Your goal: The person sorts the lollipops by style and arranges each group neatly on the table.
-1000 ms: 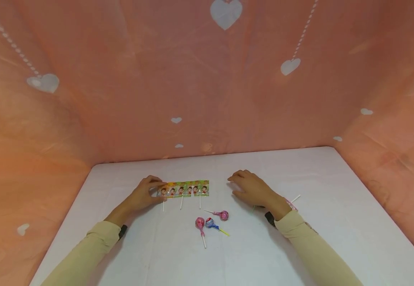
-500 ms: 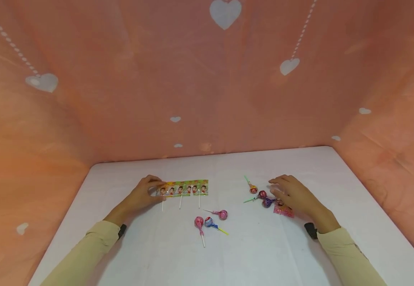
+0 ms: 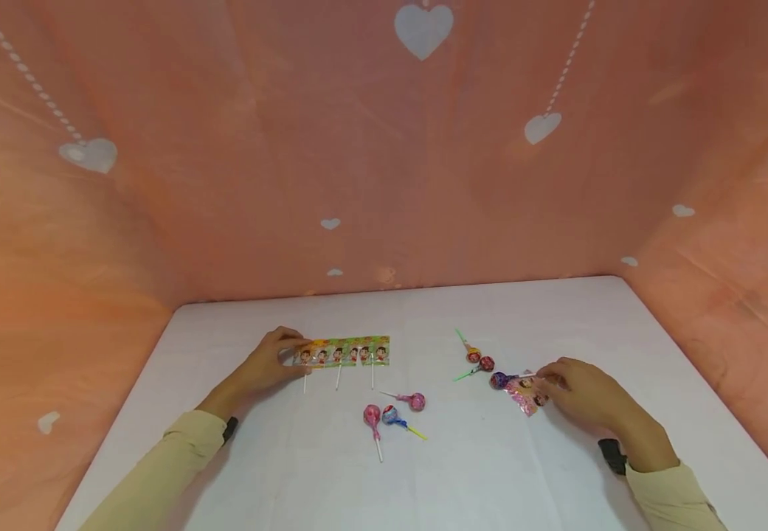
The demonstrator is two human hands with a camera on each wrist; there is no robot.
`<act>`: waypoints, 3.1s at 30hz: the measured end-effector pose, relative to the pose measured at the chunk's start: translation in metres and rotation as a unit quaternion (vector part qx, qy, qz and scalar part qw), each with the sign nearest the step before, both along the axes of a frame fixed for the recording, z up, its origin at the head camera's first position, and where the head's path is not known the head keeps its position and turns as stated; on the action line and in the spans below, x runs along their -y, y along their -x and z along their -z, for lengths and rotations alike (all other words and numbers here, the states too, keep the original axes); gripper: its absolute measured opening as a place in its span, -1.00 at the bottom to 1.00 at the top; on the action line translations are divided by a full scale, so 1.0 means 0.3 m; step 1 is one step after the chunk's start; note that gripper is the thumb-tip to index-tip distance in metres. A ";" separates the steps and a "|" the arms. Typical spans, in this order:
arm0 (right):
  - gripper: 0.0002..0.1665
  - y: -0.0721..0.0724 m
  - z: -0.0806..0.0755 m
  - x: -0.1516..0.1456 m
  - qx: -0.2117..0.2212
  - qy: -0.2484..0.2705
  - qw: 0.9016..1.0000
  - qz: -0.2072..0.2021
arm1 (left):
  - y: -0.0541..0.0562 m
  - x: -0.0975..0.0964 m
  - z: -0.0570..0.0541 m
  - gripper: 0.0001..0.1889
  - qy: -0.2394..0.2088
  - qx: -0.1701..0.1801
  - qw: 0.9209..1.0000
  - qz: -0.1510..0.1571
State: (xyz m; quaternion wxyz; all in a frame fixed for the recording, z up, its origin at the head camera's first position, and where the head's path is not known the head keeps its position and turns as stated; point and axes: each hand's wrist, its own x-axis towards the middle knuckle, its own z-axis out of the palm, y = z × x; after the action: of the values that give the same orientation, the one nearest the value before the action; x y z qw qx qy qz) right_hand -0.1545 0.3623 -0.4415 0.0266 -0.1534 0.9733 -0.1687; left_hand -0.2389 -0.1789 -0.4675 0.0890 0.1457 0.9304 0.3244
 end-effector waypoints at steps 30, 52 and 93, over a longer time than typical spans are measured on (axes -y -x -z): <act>-0.30 0.002 -0.017 0.152 0.017 0.013 0.976 -0.216 | 0.003 -0.002 0.001 -0.37 0.000 -0.018 1.000 0.011; -0.41 -0.009 0.018 0.212 0.008 -0.012 0.990 -0.142 | -0.003 -0.005 -0.007 -0.37 -0.012 0.000 1.000 0.001; -0.39 0.055 0.073 0.343 -0.168 -0.010 0.980 -0.108 | -0.011 -0.008 -0.016 -0.39 -0.008 -0.012 1.000 0.003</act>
State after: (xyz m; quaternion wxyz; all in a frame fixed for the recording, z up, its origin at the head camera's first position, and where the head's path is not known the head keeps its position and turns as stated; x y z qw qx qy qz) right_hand -0.1710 0.2595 -0.4635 -0.1182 -0.2834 0.9432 -0.1270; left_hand -0.2355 -0.1766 -0.4627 0.0771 0.1529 0.9285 0.3294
